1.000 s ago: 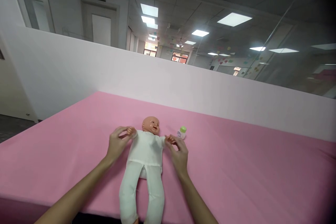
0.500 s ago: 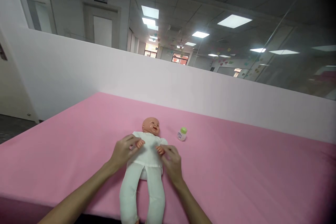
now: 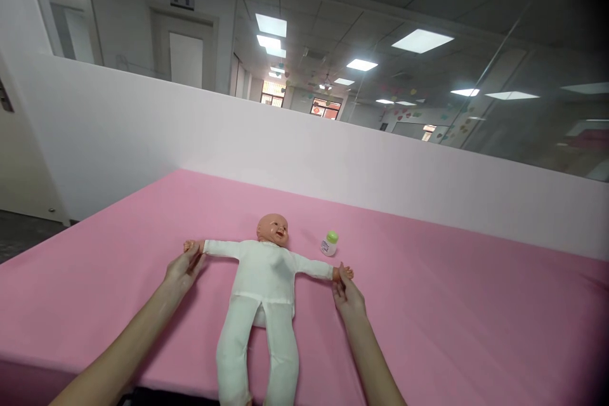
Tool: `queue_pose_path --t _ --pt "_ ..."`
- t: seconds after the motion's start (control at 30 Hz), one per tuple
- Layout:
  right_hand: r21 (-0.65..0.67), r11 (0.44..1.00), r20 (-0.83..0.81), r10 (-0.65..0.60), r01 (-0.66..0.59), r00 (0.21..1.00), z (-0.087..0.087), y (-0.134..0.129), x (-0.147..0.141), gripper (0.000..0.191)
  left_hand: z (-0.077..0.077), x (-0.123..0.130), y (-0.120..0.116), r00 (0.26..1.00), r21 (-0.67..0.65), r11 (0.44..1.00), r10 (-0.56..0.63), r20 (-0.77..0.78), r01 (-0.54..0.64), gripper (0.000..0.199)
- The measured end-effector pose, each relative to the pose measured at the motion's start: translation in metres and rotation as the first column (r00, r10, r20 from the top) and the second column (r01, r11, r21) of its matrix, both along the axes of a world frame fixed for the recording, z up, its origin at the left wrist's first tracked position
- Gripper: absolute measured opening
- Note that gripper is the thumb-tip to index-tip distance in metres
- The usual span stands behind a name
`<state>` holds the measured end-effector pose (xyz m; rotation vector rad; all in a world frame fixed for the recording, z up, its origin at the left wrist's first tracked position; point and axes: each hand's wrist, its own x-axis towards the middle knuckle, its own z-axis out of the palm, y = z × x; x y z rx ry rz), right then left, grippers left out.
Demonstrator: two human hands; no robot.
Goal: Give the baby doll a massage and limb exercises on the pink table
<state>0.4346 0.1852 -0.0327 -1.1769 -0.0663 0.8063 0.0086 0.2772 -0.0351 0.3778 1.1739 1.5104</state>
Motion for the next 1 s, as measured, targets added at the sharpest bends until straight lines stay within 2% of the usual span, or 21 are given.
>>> queue_pose_path --t 0.07,0.1,0.17,0.23,0.3,0.37,0.43,0.5,0.57,0.63,0.7,0.73,0.8,0.87,0.9,0.93,1.0 --pt "0.042 0.999 0.102 0.004 -0.009 0.995 0.011 0.001 -0.009 0.049 0.013 0.009 -0.005 0.999 0.008 0.999 0.038 0.013 -0.038 0.01" --pt "0.079 0.997 0.194 0.001 -0.017 0.981 0.017 0.001 -0.016 0.052 0.021 0.015 -0.009 0.999 0.064 0.997 0.035 -0.027 -0.033 0.011" --pt "0.147 0.987 0.412 -0.007 -0.059 0.911 0.029 0.0 -0.037 0.057 0.034 0.03 -0.018 0.969 0.261 0.964 0.019 -0.247 0.048 0.025" --pt "0.174 0.973 0.636 0.006 -0.151 0.772 0.037 -0.005 -0.062 0.05 0.042 0.048 -0.029 0.869 0.419 0.891 0.061 -0.492 0.174 0.033" --pt "0.161 0.936 0.85 0.029 -0.313 0.526 0.037 -0.013 -0.088 0.033 0.04 0.065 -0.039 0.699 0.485 0.803 0.124 -0.705 0.346 0.028" --pt "0.091 0.871 0.978 0.013 -0.482 0.208 0.03 -0.022 -0.109 0.016 0.032 0.078 -0.047 0.461 0.465 0.69 0.21 -0.862 0.554 0.018" --pt "0.008 0.806 0.996 -0.057 -0.592 -0.065 0.019 -0.029 -0.124 0.021 0.021 0.087 -0.052 0.222 0.387 0.589 0.334 -0.916 0.71 0.014" --pt "-0.037 0.772 0.967 -0.132 -0.635 -0.217 0.009 -0.033 -0.131 0.03 0.013 0.092 -0.054 0.072 0.325 0.535 0.439 -0.896 0.78 0.019" --pt "-0.054 0.762 0.948 -0.165 -0.646 -0.274 0.004 -0.035 -0.134 0.032 0.011 0.093 -0.054 -0.009 0.279 0.513 0.489 -0.872 0.812 0.024" --pt "-0.061 0.762 0.954 -0.145 -0.645 -0.262 0.004 -0.034 -0.131 0.033 0.014 0.093 -0.053 -0.029 0.258 0.505 0.491 -0.871 0.824 0.023" --pt "-0.023 0.785 0.983 -0.096 -0.619 -0.157 0.009 -0.03 -0.123 0.03 0.02 0.09 -0.051 0.046 0.293 0.535 0.427 -0.903 0.792 0.018" --pt "0.01 0.811 0.996 -0.06 -0.586 -0.066 0.012 -0.028 -0.117 0.026 0.023 0.087 -0.05 0.131 0.329 0.568 0.361 -0.923 0.755 0.014" --pt "0.071 0.878 0.982 0.02 -0.474 0.185 0.021 -0.021 -0.1 0.018 0.031 0.078 -0.046 0.382 0.41 0.658 0.195 -0.903 0.632 0.013" --pt "0.1 0.932 0.88 0.081 -0.349 0.468 0.028 -0.012 -0.079 0.03 0.037 0.065 -0.041 0.647 0.453 0.761 0.058 -0.76 0.464 0.02" --pt "0.111 0.949 0.8 0.091 -0.296 0.593 0.03 -0.008 -0.068 0.039 0.039 0.058 -0.037 0.753 0.447 0.812 0.012 -0.657 0.376 0.025" --pt "0.12 0.962 0.713 0.089 -0.245 0.696 0.03 -0.004 -0.057 0.047 0.041 0.051 -0.033 0.837 0.419 0.859 -0.02 -0.547 0.294 0.028" --pt "0.125 0.98 0.538 0.065 -0.156 0.841 0.027 0.002 -0.036 0.056 0.041 0.037 -0.025 0.948 0.316 0.936 -0.054 -0.314 0.158 0.029"
